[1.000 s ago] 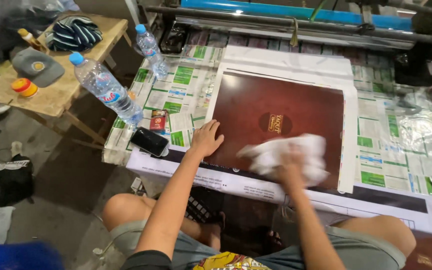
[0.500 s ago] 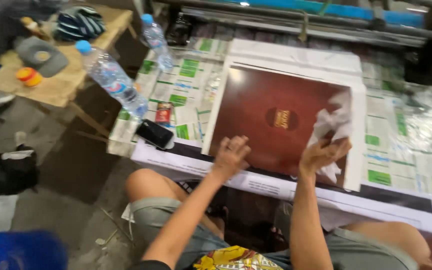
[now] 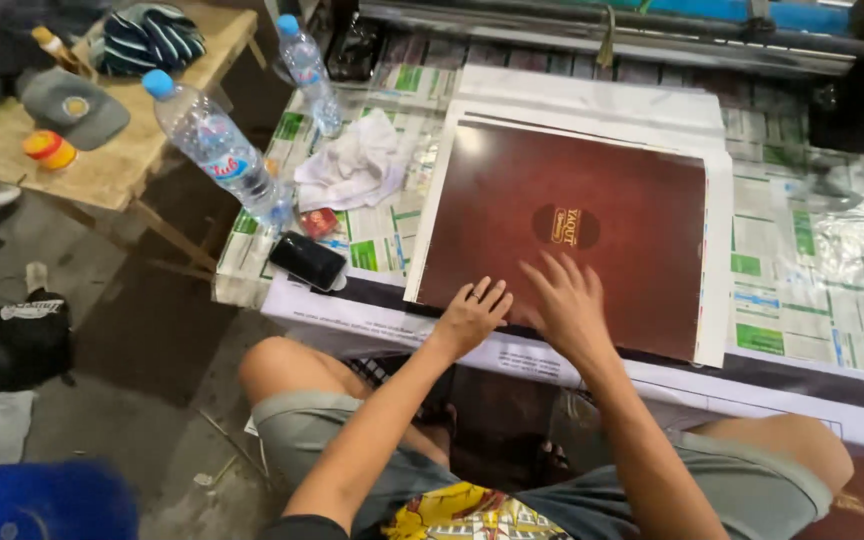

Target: Aligning and cleaning printed book covers or folders on a finishing machine in a print shop.

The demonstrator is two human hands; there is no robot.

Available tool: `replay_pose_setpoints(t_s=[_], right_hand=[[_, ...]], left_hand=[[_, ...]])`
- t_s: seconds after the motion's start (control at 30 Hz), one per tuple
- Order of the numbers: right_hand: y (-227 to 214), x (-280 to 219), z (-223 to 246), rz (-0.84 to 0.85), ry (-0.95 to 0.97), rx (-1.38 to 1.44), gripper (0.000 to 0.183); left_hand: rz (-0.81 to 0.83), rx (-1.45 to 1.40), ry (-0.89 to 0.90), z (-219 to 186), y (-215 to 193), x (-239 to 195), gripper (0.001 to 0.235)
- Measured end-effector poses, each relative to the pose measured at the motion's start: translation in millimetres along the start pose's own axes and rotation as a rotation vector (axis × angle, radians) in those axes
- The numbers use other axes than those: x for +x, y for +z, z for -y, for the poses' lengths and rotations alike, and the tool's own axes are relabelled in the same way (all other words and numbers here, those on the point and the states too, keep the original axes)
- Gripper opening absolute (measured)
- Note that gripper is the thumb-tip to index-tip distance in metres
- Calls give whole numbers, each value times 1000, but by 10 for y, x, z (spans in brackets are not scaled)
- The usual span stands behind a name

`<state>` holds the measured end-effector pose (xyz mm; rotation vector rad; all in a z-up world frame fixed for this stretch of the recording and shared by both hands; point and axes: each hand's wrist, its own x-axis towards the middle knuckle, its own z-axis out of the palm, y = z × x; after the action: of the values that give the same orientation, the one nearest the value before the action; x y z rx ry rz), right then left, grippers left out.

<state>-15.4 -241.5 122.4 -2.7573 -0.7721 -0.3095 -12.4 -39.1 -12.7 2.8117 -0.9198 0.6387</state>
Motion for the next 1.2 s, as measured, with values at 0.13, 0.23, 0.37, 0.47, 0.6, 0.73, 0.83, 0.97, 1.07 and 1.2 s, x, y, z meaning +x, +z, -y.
replay_pose_setpoints(t_s=[0.13, 0.23, 0.37, 0.47, 0.6, 0.73, 0.83, 0.97, 1.07, 1.2], right_hand=[[68, -469, -105, 156, 73, -165, 92], [347, -379, -250, 7, 49, -220, 76], [122, -495, -243, -310, 97, -94, 56], [430, -403, -441, -362, 143, -172, 53], [848, -291, -550, -190, 170, -254, 58], [1036, -65, -639, -110, 189, -162, 67], [1047, 56, -763, -28, 229, -137, 73], [1083, 490, -1051, -32, 244, -110, 75], [1056, 777, -1290, -33, 231, -100, 77], [1097, 1123, -1530, 18, 228, -94, 79]], left_hand=[[-52, 72, 9, -139, -221, -45, 43], [-136, 87, -38, -89, -590, 88, 44], [-379, 37, 83, -419, -287, -151, 41], [-272, 19, 96, -362, -201, -153, 46], [-114, -43, -53, -33, -312, -36, 64], [-8, -60, -14, 296, -91, -35, 69], [82, -93, 27, 221, -86, -35, 62], [-63, -93, -29, 250, -178, 38, 53], [-44, -149, -49, 267, -167, 45, 53], [-47, -214, -53, 275, -175, 5, 54]])
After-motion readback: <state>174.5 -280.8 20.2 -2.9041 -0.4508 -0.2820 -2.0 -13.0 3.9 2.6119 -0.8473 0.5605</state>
